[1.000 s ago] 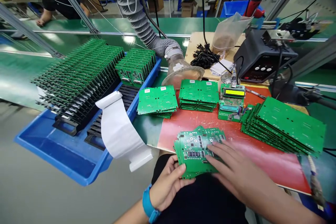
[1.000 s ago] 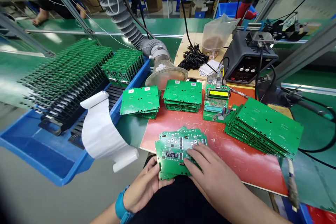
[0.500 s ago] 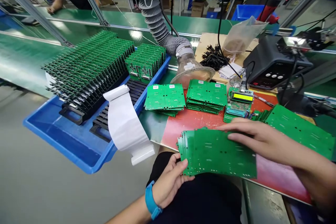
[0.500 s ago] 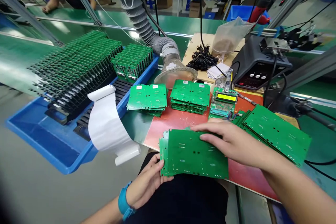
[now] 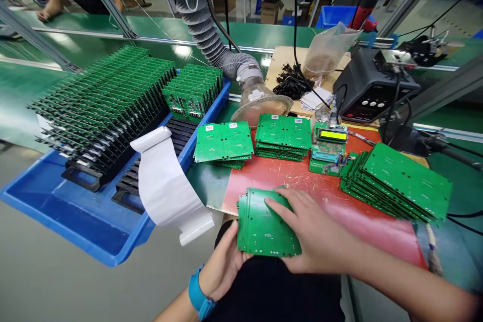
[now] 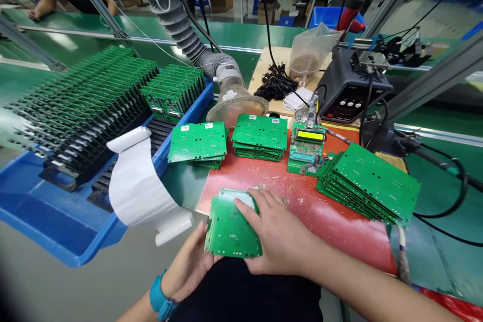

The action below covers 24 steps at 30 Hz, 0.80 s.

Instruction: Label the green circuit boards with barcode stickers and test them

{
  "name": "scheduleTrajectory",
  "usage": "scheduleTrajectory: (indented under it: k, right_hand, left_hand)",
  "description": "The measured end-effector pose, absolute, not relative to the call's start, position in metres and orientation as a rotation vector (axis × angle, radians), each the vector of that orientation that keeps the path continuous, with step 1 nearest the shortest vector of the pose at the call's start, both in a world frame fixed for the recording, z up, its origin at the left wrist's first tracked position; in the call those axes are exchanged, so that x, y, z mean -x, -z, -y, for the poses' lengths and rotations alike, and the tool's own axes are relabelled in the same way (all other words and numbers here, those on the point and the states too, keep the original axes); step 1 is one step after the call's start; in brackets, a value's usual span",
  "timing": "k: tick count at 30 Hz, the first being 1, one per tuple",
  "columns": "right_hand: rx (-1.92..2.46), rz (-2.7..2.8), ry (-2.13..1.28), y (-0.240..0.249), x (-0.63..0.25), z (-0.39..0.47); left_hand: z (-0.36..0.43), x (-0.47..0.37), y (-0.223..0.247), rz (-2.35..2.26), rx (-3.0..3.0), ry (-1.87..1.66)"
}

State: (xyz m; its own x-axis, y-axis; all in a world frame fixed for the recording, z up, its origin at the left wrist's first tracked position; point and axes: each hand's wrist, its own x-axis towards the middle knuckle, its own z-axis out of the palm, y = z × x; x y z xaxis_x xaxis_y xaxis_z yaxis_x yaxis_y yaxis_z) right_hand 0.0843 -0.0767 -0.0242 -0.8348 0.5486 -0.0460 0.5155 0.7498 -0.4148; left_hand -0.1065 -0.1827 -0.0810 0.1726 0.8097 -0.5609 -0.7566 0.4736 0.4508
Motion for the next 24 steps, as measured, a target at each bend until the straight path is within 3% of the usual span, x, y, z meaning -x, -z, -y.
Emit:
scheduleTrajectory:
  k: [5,8,14,18,24]
  right_hand:
    - [0.905,2.707,-0.794,0.009,-0.084,0.076]
    - [1.133,2.637,-0.703,0.003,-0.109,0.047]
    - [1.301,2.77,-0.549,0.046,-0.149,0.014]
    - [1.202,2.867,-0.344,0.066,-0.151,0.026]
    - [0.89,2.837,-0.16,0.034,-0.097,0.063]
  left_hand:
    - [0.187,0.11,0.088,-0.74,0.046,-1.084]
    - [0.19,0.112,0.092,-0.782,0.068,-1.074]
    - [0.203,0.146,0.095,-0.918,0.133,-1.11]
    - [0.208,0.164,0.091,-0.975,0.127,-1.163]
    - [0.199,0.159,0.086,-0.928,0.082,-1.187]
